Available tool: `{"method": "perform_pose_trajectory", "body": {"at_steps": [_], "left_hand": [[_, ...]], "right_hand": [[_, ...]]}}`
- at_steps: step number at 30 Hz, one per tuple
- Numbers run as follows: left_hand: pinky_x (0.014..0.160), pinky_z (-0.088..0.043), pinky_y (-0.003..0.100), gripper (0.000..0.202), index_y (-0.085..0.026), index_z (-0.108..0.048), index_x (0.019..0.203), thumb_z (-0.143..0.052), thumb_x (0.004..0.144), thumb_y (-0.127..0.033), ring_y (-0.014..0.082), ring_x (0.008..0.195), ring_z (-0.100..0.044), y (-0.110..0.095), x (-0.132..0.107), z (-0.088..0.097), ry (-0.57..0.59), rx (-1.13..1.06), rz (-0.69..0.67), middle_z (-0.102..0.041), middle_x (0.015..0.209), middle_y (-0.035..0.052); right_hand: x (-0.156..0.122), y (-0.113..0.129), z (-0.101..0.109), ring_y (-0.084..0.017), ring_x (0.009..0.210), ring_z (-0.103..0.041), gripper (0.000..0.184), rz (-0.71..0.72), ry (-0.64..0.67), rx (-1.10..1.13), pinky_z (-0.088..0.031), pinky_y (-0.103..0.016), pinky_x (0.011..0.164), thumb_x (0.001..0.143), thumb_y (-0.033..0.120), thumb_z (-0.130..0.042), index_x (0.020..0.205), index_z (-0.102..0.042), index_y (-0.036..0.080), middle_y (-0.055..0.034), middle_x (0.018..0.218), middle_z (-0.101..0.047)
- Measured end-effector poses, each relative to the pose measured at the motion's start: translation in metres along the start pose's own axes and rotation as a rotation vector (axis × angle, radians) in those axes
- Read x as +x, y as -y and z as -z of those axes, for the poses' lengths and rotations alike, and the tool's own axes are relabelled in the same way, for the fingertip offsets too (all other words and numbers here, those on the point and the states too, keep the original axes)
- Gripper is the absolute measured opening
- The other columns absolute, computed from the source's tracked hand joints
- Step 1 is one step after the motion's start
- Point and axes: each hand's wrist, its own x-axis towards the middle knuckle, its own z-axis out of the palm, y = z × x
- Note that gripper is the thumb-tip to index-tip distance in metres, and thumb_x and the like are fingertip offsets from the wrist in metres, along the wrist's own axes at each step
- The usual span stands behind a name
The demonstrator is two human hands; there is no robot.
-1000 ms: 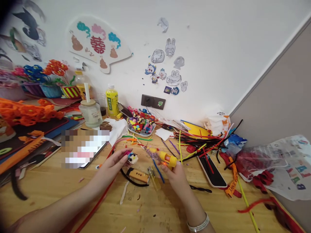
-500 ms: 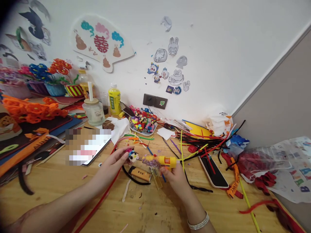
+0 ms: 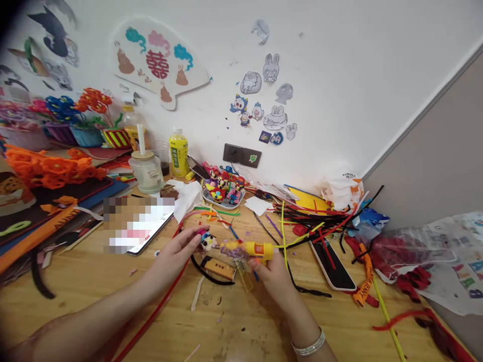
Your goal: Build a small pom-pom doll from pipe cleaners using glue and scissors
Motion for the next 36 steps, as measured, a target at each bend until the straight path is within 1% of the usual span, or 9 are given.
{"method": "perform_pose_trajectory", "body": {"at_steps": [2, 6, 11, 16, 20, 25, 28, 33, 36], "left_hand": [[0.080, -0.047, 0.036, 0.038, -0.013, -0.058, 0.107, -0.047, 0.078, -0.033, 0.0218, 0.084, -0.062, -0.001, -0.001, 0.000, 0.002, 0.000, 0.004, -0.067, 0.099, 0.0088], [0.081, -0.047, 0.034, 0.038, -0.013, -0.058, 0.107, -0.048, 0.077, -0.033, 0.0225, 0.093, -0.060, -0.001, -0.001, 0.000, 0.010, -0.023, 0.012, -0.065, 0.105, 0.0094], [0.077, -0.049, 0.035, 0.040, -0.013, -0.059, 0.107, -0.050, 0.076, -0.037, 0.0234, 0.089, -0.061, 0.003, 0.001, 0.000, 0.006, -0.057, 0.016, -0.066, 0.103, 0.0093], [0.078, -0.049, 0.036, 0.041, -0.012, -0.058, 0.108, -0.049, 0.076, -0.037, 0.0231, 0.086, -0.062, 0.004, 0.001, 0.000, 0.005, -0.053, 0.022, -0.066, 0.102, 0.0101], [0.078, -0.049, 0.036, 0.043, -0.010, -0.056, 0.111, -0.047, 0.077, -0.036, 0.0227, 0.086, -0.062, 0.003, 0.002, 0.000, 0.026, -0.041, 0.031, -0.066, 0.103, 0.0114], [0.087, -0.044, 0.036, 0.037, -0.015, -0.060, 0.106, -0.048, 0.076, -0.033, 0.0238, 0.098, -0.059, -0.001, 0.000, 0.001, -0.007, 0.003, -0.011, -0.066, 0.106, 0.0087], [0.089, -0.043, 0.038, 0.035, -0.016, -0.061, 0.105, -0.048, 0.077, -0.032, 0.0244, 0.100, -0.058, -0.002, -0.001, 0.001, -0.015, 0.014, -0.017, -0.066, 0.106, 0.0081], [0.090, -0.042, 0.038, 0.037, -0.014, -0.060, 0.106, -0.047, 0.077, -0.032, 0.0242, 0.101, -0.057, -0.004, -0.001, 0.001, -0.013, 0.009, -0.010, -0.066, 0.108, 0.0092], [0.090, -0.042, 0.038, 0.037, -0.014, -0.059, 0.107, -0.047, 0.077, -0.032, 0.0244, 0.102, -0.057, -0.004, -0.001, 0.001, -0.006, 0.003, -0.011, -0.065, 0.109, 0.0099]], "right_hand": [[0.001, 0.002, 0.000, -0.021, 0.068, -0.061, 0.027, 0.007, 0.018, -0.006, -0.050, -0.034, 0.064, 0.074, 0.044, -0.057, 0.080, -0.065, 0.019, -0.0044, 0.071, -0.065], [0.001, 0.002, 0.000, -0.022, 0.070, -0.060, 0.027, 0.019, 0.031, -0.020, -0.049, -0.035, 0.065, 0.075, 0.043, -0.056, 0.083, -0.065, 0.019, -0.0048, 0.071, -0.065], [0.000, -0.004, 0.000, -0.024, 0.076, -0.060, 0.027, 0.033, 0.010, -0.047, -0.048, -0.038, 0.070, 0.075, 0.042, -0.056, 0.087, -0.065, 0.019, -0.0059, 0.076, -0.066], [-0.002, -0.008, 0.001, -0.023, 0.077, -0.060, 0.026, 0.021, -0.002, -0.019, -0.048, -0.036, 0.070, 0.075, 0.040, -0.057, 0.090, -0.063, 0.020, -0.0056, 0.081, -0.066], [-0.002, -0.007, 0.001, -0.022, 0.073, -0.061, 0.024, 0.005, 0.006, -0.012, -0.049, -0.035, 0.067, 0.075, 0.040, -0.057, 0.086, -0.064, 0.019, -0.0044, 0.076, -0.066], [-0.001, -0.005, 0.001, -0.020, 0.068, -0.059, 0.023, -0.008, 0.002, -0.015, -0.048, -0.034, 0.065, 0.074, 0.041, -0.057, 0.078, -0.063, 0.019, -0.0037, 0.070, -0.064], [-0.001, -0.005, 0.001, -0.019, 0.063, -0.058, 0.024, -0.012, 0.020, -0.007, -0.048, -0.033, 0.062, 0.075, 0.043, -0.056, 0.073, -0.062, 0.019, -0.0027, 0.065, -0.062], [-0.002, -0.006, 0.001, -0.018, 0.061, -0.057, 0.024, -0.032, -0.039, 0.014, -0.048, -0.032, 0.060, 0.072, 0.044, -0.059, 0.073, -0.060, 0.019, -0.0017, 0.064, -0.060], [-0.002, -0.005, 0.001, -0.018, 0.059, -0.056, 0.024, -0.033, -0.037, 0.013, -0.048, -0.032, 0.059, 0.072, 0.043, -0.059, 0.073, -0.059, 0.019, -0.0015, 0.063, -0.060]]}}
